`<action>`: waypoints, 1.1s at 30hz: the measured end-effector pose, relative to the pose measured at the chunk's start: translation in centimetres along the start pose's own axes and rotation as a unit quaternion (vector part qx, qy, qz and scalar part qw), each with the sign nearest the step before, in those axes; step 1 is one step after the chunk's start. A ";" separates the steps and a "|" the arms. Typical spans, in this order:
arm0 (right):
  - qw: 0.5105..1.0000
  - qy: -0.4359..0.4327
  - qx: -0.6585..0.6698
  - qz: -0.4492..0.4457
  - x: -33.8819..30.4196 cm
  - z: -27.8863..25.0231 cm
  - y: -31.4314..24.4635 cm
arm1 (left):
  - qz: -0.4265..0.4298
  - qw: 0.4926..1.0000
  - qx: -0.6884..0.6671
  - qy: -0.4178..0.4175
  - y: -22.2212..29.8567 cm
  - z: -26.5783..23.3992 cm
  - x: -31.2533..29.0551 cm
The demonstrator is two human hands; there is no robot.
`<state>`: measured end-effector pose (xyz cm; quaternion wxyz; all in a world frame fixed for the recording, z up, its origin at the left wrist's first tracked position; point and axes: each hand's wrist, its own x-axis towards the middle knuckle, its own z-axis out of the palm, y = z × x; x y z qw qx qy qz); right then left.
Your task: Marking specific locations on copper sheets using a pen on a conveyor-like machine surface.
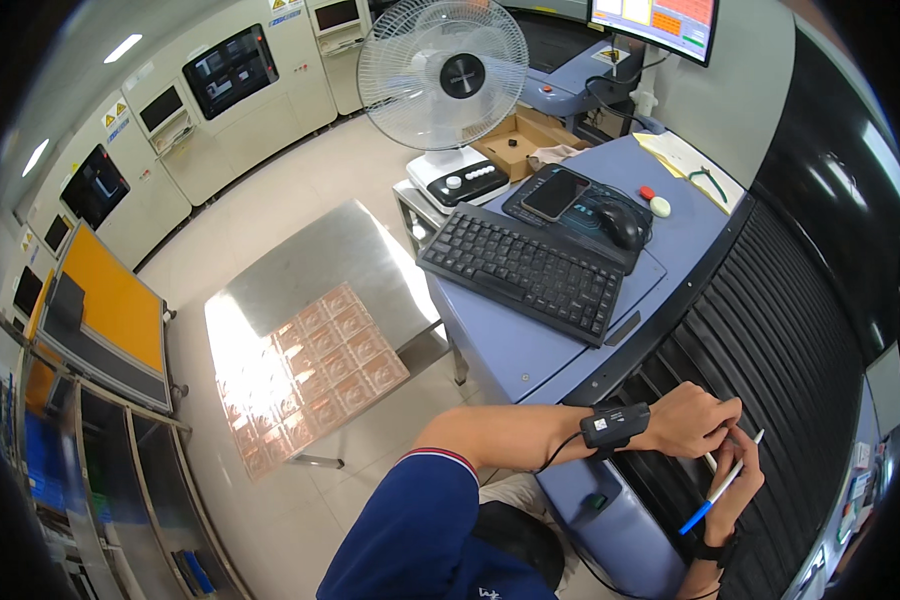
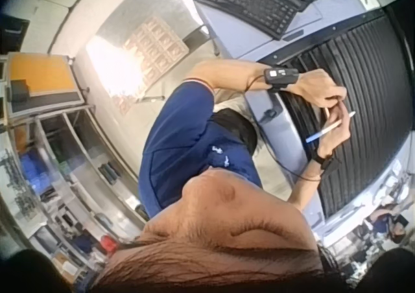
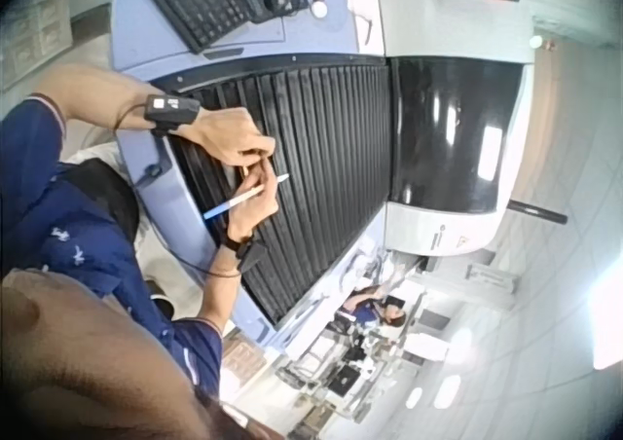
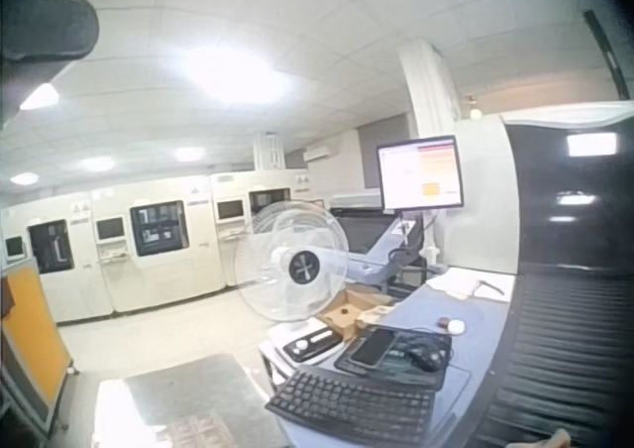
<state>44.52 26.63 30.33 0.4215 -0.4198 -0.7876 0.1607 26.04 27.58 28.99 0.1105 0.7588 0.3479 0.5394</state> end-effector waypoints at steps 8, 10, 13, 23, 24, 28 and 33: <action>0.999 0.020 -0.023 0.042 0.2 -0.3 1.1 | -0.007 1.000 -0.008 -0.001 -0.1 -0.6 0.1; 0.999 0.036 -0.027 0.018 0.5 0.0 1.3 | -0.025 0.998 -0.054 0.033 -0.6 -0.4 0.1; 0.980 0.093 0.069 0.162 1.0 -1.1 1.3 | -0.061 0.992 -0.022 0.109 -0.7 0.1 0.3; 0.929 0.298 0.181 0.121 2.2 -6.0 7.1 | -0.091 0.987 0.130 0.015 -0.7 -2.2 1.0; 0.925 0.291 0.209 0.125 2.4 -5.7 6.4 | -0.102 0.982 0.157 0.006 -1.1 -2.7 0.7; 0.923 0.340 0.160 0.083 2.2 -7.1 7.2 | -0.135 0.961 0.238 -0.044 -2.0 -1.2 0.9; 0.969 0.026 -0.067 0.238 3.1 -7.7 4.1 | -0.189 0.934 0.292 -0.086 -2.4 -1.7 0.7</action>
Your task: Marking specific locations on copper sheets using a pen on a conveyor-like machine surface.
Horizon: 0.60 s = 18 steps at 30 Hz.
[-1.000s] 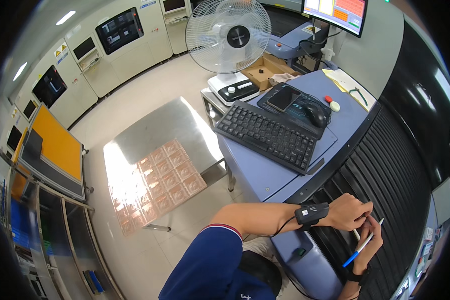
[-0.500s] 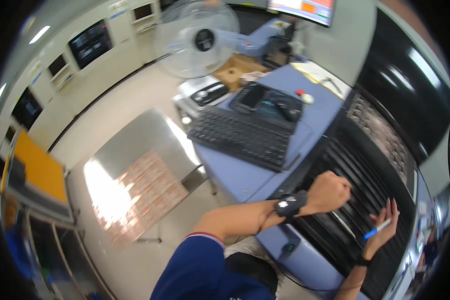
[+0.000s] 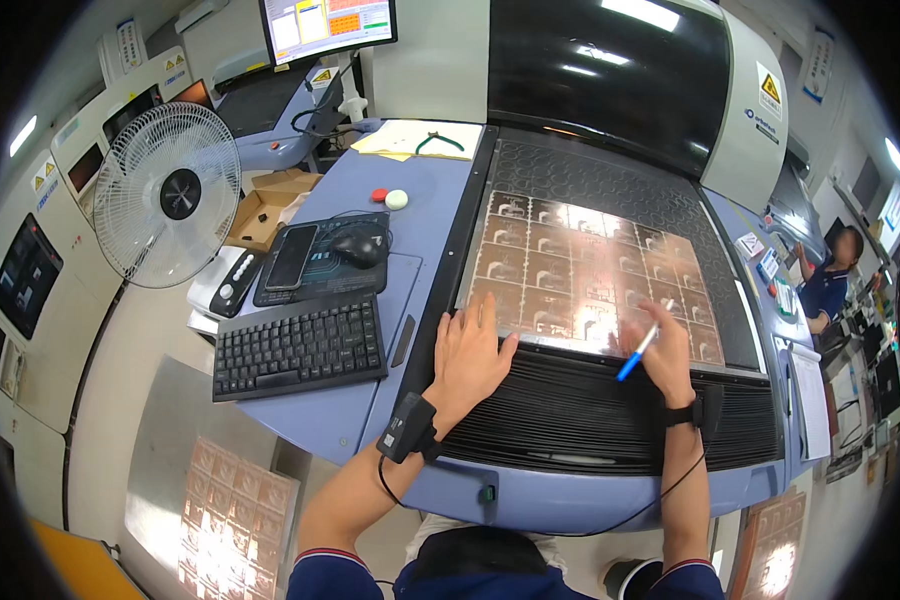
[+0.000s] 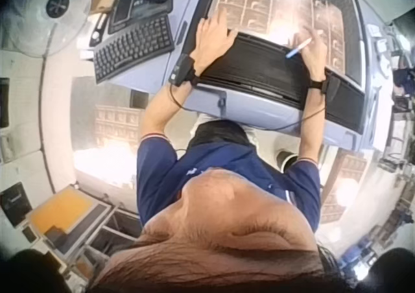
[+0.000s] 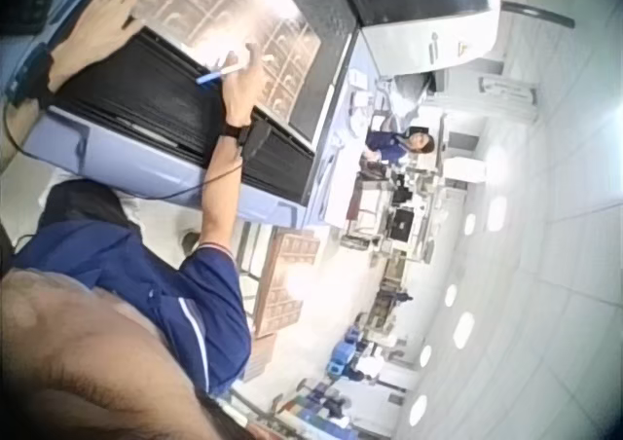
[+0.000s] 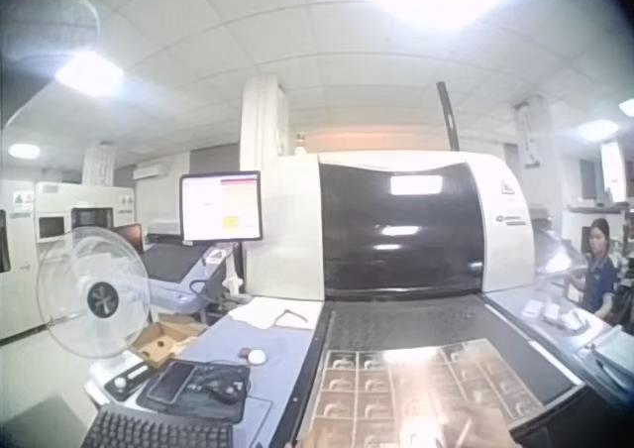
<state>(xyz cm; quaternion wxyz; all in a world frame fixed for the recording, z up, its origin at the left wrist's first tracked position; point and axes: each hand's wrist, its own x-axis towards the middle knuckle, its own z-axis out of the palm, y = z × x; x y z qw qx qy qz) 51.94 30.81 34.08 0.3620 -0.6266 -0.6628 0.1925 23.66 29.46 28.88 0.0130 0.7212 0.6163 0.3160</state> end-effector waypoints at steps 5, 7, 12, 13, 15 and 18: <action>0.972 -0.083 -0.120 -0.183 -0.3 2.1 2.0 | -0.198 0.886 -0.415 0.058 -2.1 -1.3 1.9; 0.952 -0.053 -0.144 -0.263 0.3 2.5 3.0 | -0.185 0.758 -0.614 0.115 -3.1 -1.8 2.4; 0.955 0.221 -0.084 -0.181 2.6 -1.1 0.9 | -0.006 0.788 -0.587 0.187 0.0 -3.3 1.3; 0.923 0.313 -0.101 -0.200 4.1 -2.8 0.7 | 0.048 0.860 -0.484 0.152 0.7 -3.6 0.9; 0.875 0.417 -0.080 -0.233 6.3 -7.4 -0.4 | 0.172 0.934 -0.291 0.118 1.8 -3.9 0.4; 0.847 0.313 0.400 -0.154 8.2 -11.9 -1.4 | 0.257 0.946 -0.183 0.072 3.0 -3.1 0.0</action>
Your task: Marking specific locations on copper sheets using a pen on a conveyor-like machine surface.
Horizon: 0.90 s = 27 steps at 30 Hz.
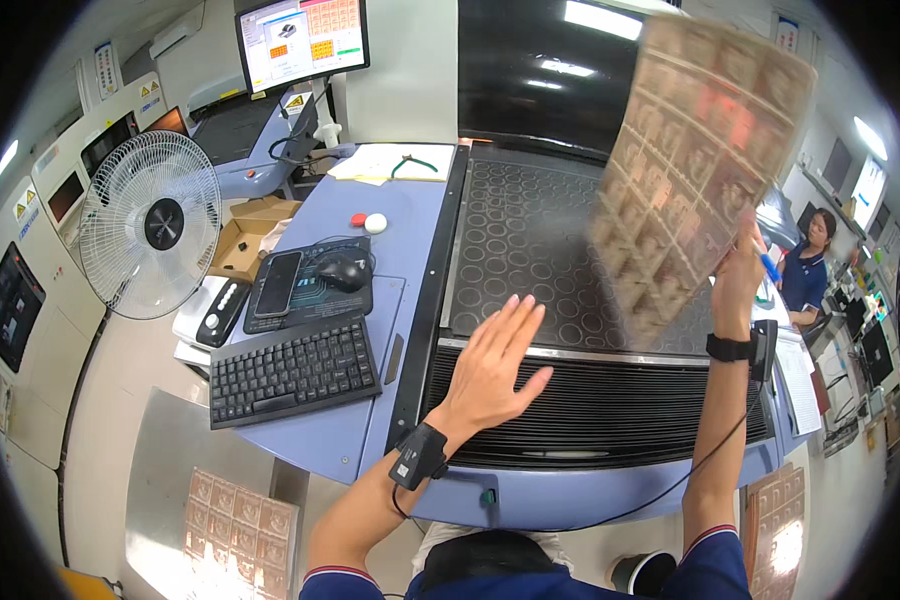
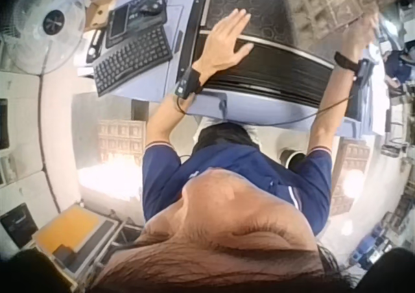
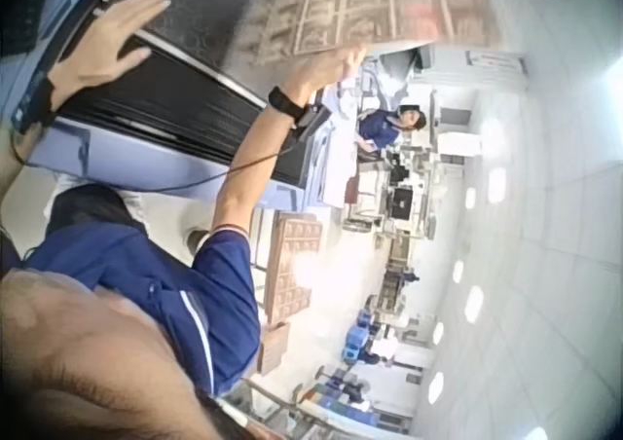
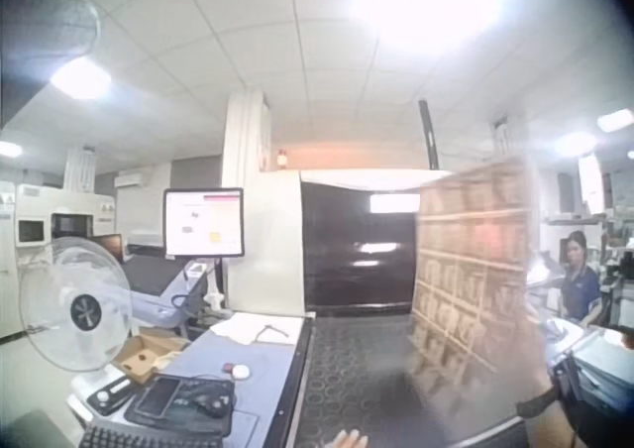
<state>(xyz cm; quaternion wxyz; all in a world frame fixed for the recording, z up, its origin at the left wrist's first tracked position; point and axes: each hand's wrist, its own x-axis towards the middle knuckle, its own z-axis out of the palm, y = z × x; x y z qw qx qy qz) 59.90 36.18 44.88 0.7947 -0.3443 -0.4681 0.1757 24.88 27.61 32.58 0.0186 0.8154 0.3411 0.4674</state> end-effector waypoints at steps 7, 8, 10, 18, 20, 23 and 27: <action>0.983 0.006 -0.002 0.186 -8.9 0.0 1.5 | -0.033 0.998 0.037 -0.038 -1.1 -1.1 -0.2; 0.978 0.010 -0.003 0.208 -9.5 -0.3 2.6 | -0.036 0.997 0.046 -0.050 -1.7 -0.9 -0.2; 0.956 -0.009 0.043 0.290 -11.0 -2.7 5.2 | -0.046 0.997 0.050 -0.037 -2.0 0.0 -0.2; 0.863 -0.377 -0.318 0.105 -15.5 -0.5 3.5 | -0.215 0.939 0.192 -0.188 -5.5 0.5 -2.3; 0.805 -0.389 -0.446 0.039 -15.7 -1.0 5.3 | -0.248 0.933 0.181 -0.191 -5.9 0.3 -2.3; 0.760 -0.402 -0.511 0.013 -16.7 -0.9 5.2 | -0.241 0.935 0.177 -0.192 -5.7 -0.5 -2.9; 0.748 -0.426 -0.510 -0.008 -17.3 -1.6 4.3 | -0.208 0.944 0.170 -0.193 -1.3 -3.7 -3.0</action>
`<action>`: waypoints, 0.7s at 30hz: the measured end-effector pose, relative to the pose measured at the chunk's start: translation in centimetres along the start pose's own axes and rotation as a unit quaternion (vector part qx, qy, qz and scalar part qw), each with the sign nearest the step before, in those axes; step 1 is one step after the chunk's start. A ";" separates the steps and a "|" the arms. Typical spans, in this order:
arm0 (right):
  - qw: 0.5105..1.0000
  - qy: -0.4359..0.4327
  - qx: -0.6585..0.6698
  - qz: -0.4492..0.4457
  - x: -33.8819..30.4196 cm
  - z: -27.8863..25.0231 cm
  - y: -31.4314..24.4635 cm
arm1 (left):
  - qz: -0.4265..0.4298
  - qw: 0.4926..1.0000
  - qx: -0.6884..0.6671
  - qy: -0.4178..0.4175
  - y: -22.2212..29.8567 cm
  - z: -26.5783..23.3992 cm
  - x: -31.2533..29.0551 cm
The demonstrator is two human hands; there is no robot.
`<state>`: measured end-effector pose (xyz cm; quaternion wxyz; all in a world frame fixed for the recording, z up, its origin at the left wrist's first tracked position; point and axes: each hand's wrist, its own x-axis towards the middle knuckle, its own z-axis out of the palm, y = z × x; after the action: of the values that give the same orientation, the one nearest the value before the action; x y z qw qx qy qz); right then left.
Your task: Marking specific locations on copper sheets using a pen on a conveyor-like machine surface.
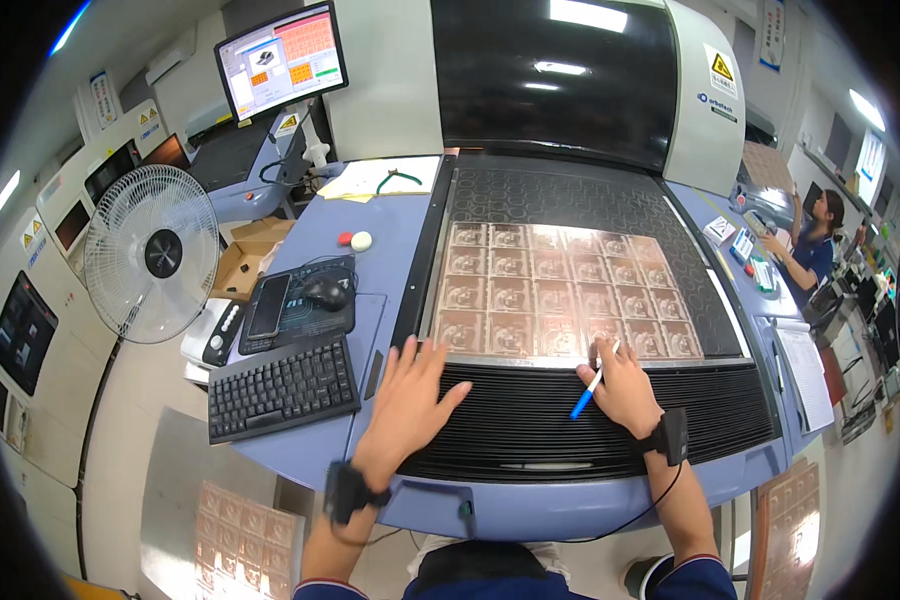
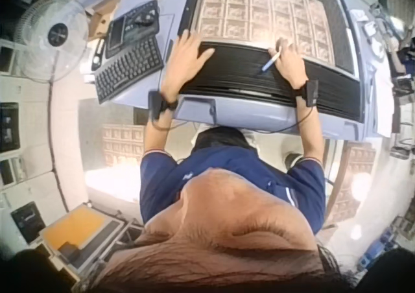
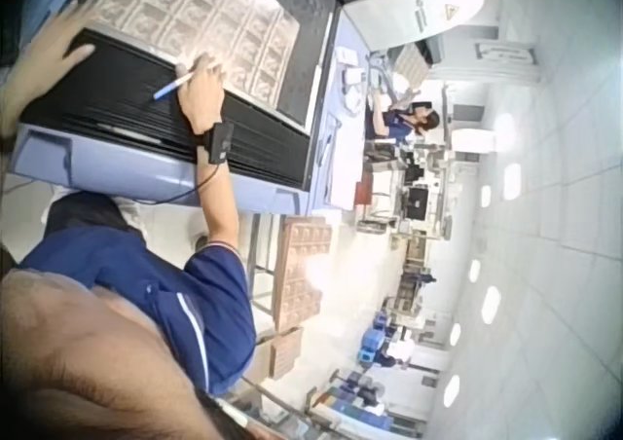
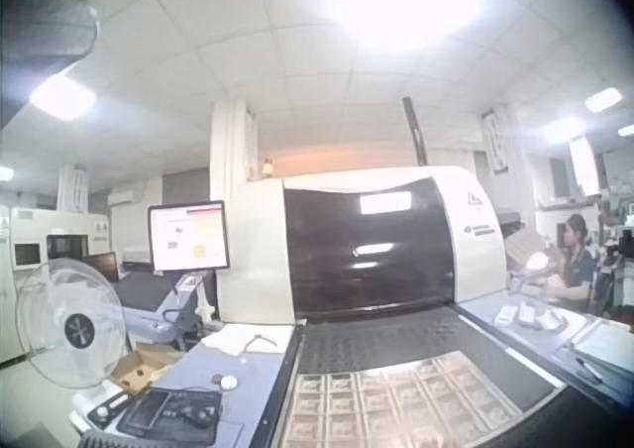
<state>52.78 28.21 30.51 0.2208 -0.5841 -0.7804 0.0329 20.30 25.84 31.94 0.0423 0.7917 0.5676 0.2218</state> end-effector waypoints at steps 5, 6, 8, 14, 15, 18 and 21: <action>1.000 0.008 0.021 0.001 0.2 -0.5 0.0 | -0.172 0.973 0.052 0.142 -2.5 -4.3 -7.8; 1.000 0.002 0.018 0.003 0.4 -0.4 0.1 | -0.211 0.954 0.139 0.162 -4.8 -4.1 -9.7; 1.000 -0.021 0.019 0.013 0.7 -0.7 0.0 | -0.320 0.909 0.207 0.171 -7.4 -4.5 -11.7; 1.000 0.000 -0.003 0.010 0.4 -0.4 0.3 | -0.258 0.927 0.126 0.243 -7.4 -4.8 -10.7; 1.000 0.000 -0.005 0.007 0.4 -0.6 0.0 | -0.205 0.936 0.100 0.269 -5.9 -4.7 -9.6; 0.999 -0.022 0.031 -0.015 1.2 -1.7 -1.9 | -0.080 0.974 -0.080 0.198 -0.3 -3.9 -5.3; 0.986 -0.097 0.135 0.008 2.0 -3.0 -5.8 | 0.047 0.971 -0.189 0.136 4.3 -1.3 -1.1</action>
<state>48.32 27.63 35.58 0.2204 -0.5494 -0.7817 0.1963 23.24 23.09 34.14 0.1029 0.7576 0.4782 0.4322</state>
